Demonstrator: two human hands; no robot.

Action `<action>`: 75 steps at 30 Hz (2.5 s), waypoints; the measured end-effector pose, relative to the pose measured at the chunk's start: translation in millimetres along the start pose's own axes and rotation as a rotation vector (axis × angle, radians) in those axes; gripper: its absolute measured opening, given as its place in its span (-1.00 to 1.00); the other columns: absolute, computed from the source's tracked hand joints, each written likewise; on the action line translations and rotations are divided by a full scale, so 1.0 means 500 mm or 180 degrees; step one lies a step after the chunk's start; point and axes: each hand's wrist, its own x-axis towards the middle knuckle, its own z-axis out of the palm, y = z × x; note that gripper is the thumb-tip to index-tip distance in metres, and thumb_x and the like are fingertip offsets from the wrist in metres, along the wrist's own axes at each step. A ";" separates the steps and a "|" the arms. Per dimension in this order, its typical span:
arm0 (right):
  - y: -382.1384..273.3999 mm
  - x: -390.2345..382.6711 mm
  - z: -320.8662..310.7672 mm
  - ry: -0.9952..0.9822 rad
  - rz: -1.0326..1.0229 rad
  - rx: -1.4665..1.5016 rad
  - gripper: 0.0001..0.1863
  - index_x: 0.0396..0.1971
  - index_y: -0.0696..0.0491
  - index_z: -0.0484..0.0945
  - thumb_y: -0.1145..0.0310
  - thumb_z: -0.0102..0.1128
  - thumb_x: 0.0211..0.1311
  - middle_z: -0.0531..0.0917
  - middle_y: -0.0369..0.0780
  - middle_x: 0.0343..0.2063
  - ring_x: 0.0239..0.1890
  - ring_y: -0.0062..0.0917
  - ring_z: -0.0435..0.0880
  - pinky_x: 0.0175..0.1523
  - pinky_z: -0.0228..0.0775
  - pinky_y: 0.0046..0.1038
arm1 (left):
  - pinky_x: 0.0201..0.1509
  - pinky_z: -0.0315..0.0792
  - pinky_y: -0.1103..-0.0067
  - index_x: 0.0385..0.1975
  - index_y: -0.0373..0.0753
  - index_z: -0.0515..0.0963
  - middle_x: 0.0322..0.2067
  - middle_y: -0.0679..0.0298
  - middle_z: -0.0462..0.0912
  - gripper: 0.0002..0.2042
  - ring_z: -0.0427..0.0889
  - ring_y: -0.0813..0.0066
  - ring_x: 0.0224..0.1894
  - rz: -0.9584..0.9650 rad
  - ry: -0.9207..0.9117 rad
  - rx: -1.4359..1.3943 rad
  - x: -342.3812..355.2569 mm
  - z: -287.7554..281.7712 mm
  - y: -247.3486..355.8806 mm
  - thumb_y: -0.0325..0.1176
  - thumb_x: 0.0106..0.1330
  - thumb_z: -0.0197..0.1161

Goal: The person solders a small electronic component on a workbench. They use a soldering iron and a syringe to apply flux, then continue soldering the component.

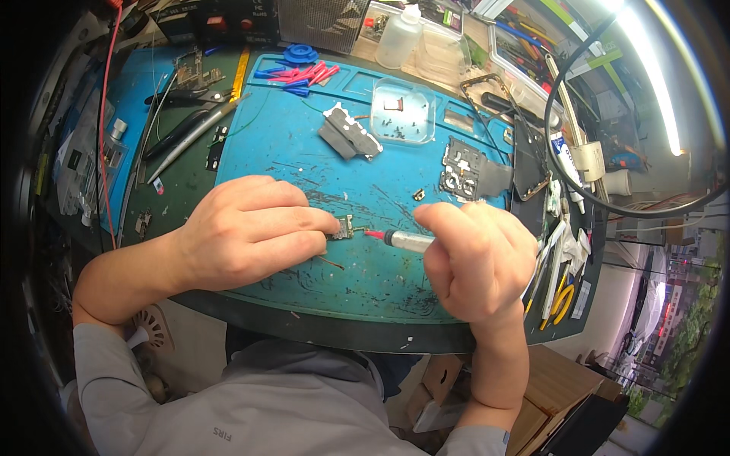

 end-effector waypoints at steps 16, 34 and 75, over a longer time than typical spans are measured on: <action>-0.003 -0.030 0.008 0.0742 0.1050 0.0576 -0.68 0.16 0.27 0.53 0.40 0.25 0.58 0.65 -0.21 -0.20 -0.41 -0.72 0.50 -0.30 0.35 -0.67 | -0.25 0.56 0.47 -0.31 -0.23 0.65 -0.08 0.28 0.81 -0.87 0.72 0.37 -0.21 0.0056 0.0154 0.0065 -0.001 0.005 -0.002 -0.42 0.17 0.39; -0.006 0.005 -0.011 0.0267 0.1112 0.0237 -0.86 -0.08 0.24 0.71 0.57 0.21 0.50 0.58 -0.28 -0.46 -0.49 -0.69 0.37 -0.43 0.15 -0.58 | -0.16 0.63 0.41 -0.28 -0.25 0.60 -0.19 0.27 0.73 -0.77 0.70 0.27 -0.20 -0.0251 0.0048 0.0113 0.004 0.012 0.006 -0.42 0.12 0.52; -0.020 0.005 0.041 0.0266 0.0510 -0.0075 -0.57 0.21 0.36 0.61 0.64 0.10 0.37 0.81 -0.13 -0.25 -0.60 -0.67 0.52 -0.40 0.49 -0.56 | -0.15 0.61 0.43 -0.29 -0.22 0.59 -0.22 0.32 0.71 -0.75 0.70 0.32 -0.18 -0.0334 0.0053 -0.0002 0.000 0.009 0.004 -0.37 0.14 0.55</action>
